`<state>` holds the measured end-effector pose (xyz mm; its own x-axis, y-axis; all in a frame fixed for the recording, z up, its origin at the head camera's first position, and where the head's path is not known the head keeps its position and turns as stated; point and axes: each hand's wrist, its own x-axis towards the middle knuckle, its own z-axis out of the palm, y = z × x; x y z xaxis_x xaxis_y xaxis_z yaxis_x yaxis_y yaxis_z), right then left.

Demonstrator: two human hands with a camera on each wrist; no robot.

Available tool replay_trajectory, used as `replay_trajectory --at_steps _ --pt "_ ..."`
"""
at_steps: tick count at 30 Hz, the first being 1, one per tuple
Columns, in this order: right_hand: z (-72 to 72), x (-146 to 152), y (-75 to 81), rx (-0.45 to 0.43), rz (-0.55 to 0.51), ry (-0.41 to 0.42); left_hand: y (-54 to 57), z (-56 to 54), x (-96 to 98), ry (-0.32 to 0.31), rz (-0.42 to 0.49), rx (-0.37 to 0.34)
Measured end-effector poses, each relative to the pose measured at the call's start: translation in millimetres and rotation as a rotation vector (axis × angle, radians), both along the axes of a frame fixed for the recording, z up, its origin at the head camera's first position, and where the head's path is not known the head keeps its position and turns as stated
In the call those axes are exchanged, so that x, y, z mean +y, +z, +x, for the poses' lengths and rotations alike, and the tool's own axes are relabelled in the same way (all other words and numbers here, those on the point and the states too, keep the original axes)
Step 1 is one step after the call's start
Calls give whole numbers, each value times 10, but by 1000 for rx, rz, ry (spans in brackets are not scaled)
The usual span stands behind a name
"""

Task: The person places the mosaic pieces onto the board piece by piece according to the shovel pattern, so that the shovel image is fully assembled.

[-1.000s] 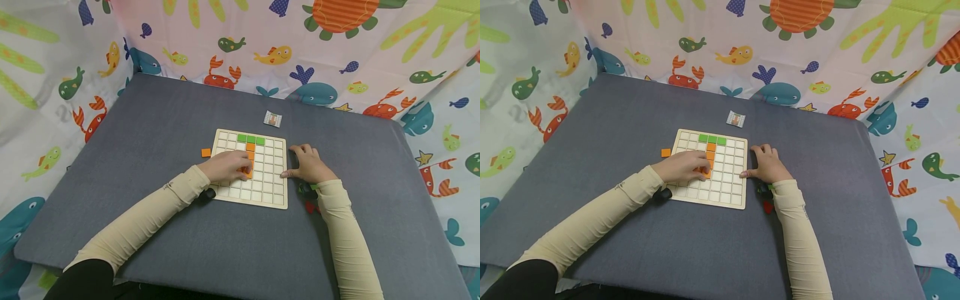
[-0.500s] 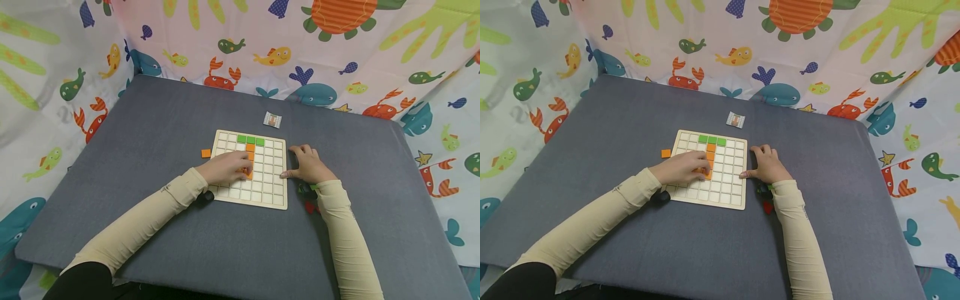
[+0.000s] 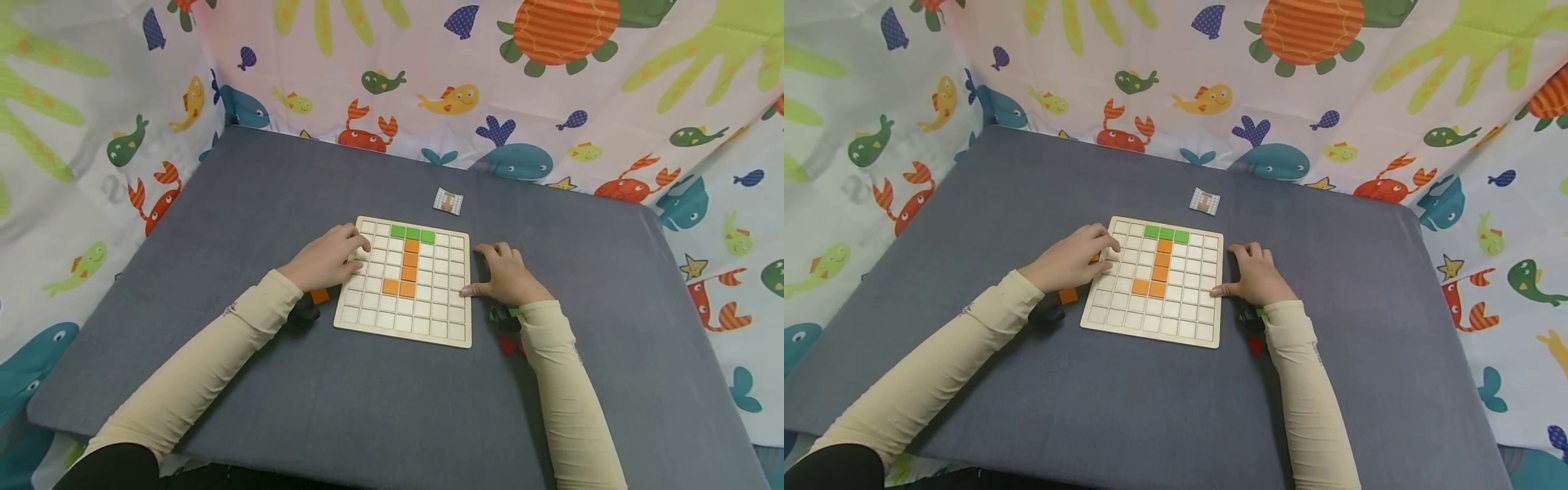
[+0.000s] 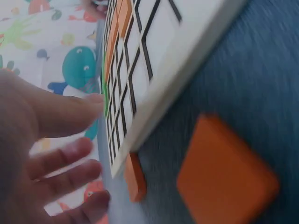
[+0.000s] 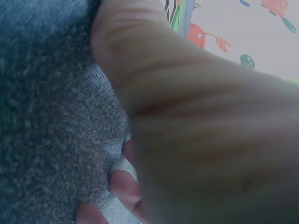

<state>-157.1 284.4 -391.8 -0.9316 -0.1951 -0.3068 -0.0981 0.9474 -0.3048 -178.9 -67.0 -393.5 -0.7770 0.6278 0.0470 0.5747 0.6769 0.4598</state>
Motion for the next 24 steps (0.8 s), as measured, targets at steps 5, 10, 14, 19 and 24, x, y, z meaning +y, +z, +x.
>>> replay_trajectory --at_steps 5,10,14,19,24 --pt "3 22 -4 5 2 -6 41 -13 -105 54 -67 -26" --pt "4 25 -27 10 -9 -5 9 -26 -169 97 -85 -42" --pt "5 21 -50 10 -4 -2 -46 -22 -186 104 -131 -21" --pt "0 19 -42 14 6 -10 -80 -29 -169 122 -132 12" --pt "-1 23 -32 13 7 -11 -98 -36 -166 129 -77 -1"
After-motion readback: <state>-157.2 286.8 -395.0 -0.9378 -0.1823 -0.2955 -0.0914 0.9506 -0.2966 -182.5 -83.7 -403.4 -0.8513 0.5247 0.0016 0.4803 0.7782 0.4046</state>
